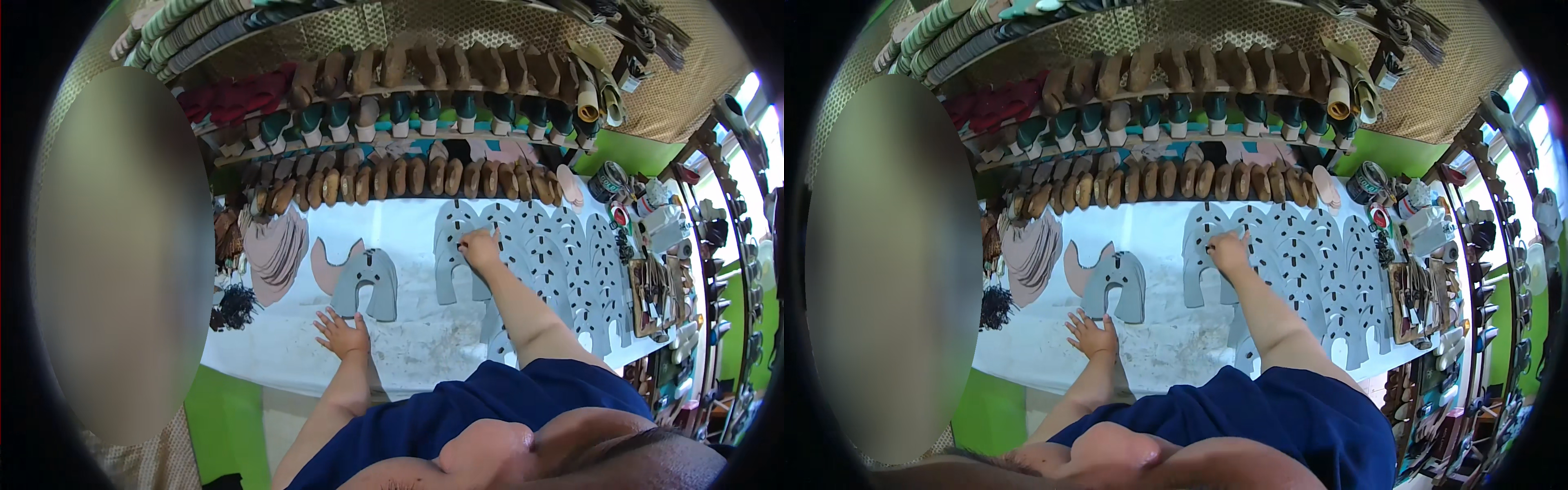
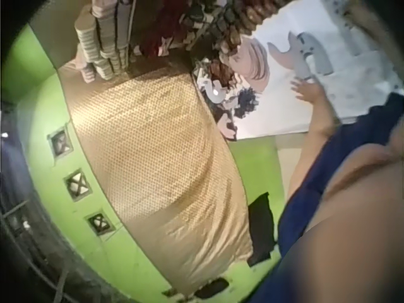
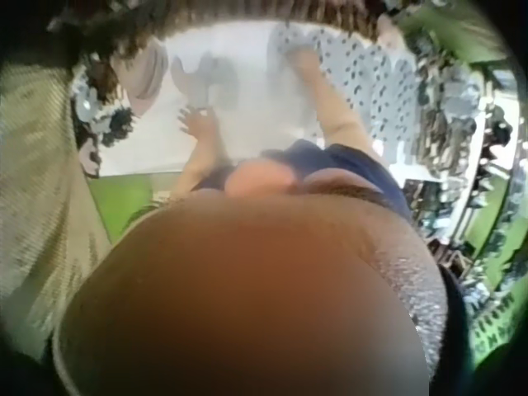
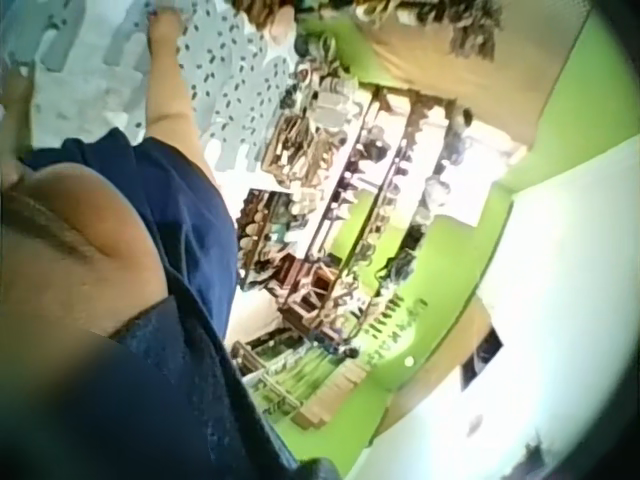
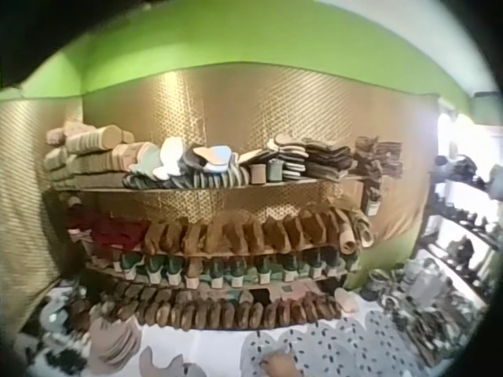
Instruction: Organizing and laying out shoe upper components onto templates on a workbench.
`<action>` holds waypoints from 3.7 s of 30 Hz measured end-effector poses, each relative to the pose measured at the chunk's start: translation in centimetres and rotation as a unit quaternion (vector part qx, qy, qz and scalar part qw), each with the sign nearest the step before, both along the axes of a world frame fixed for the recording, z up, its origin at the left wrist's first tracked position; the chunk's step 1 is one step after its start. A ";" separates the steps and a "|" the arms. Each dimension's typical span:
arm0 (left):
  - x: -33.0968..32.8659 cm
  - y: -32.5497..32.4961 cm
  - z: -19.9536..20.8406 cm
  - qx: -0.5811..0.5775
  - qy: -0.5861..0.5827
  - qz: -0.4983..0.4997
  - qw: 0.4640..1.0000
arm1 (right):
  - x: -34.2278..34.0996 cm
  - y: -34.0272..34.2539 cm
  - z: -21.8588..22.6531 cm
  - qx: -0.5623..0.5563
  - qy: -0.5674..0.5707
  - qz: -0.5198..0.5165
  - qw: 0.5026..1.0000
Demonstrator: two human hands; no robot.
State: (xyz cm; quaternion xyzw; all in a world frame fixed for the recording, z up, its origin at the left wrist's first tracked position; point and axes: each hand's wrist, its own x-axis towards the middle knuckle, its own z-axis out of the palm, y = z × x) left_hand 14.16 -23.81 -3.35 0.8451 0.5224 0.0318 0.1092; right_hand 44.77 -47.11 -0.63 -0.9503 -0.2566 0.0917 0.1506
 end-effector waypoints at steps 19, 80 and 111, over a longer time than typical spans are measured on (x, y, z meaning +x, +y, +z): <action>0.2 -0.2 0.8 -0.019 0.012 -0.008 1.000 | -12.1 -0.5 -3.0 -0.091 -0.044 0.025 0.995; -17.7 14.6 3.1 -0.281 0.212 -0.152 0.924 | -13.6 18.9 2.1 -0.041 -0.012 0.040 0.998; -17.5 13.9 4.5 -0.290 0.207 -0.137 0.924 | -17.8 -3.2 10.6 0.154 -0.028 0.080 0.985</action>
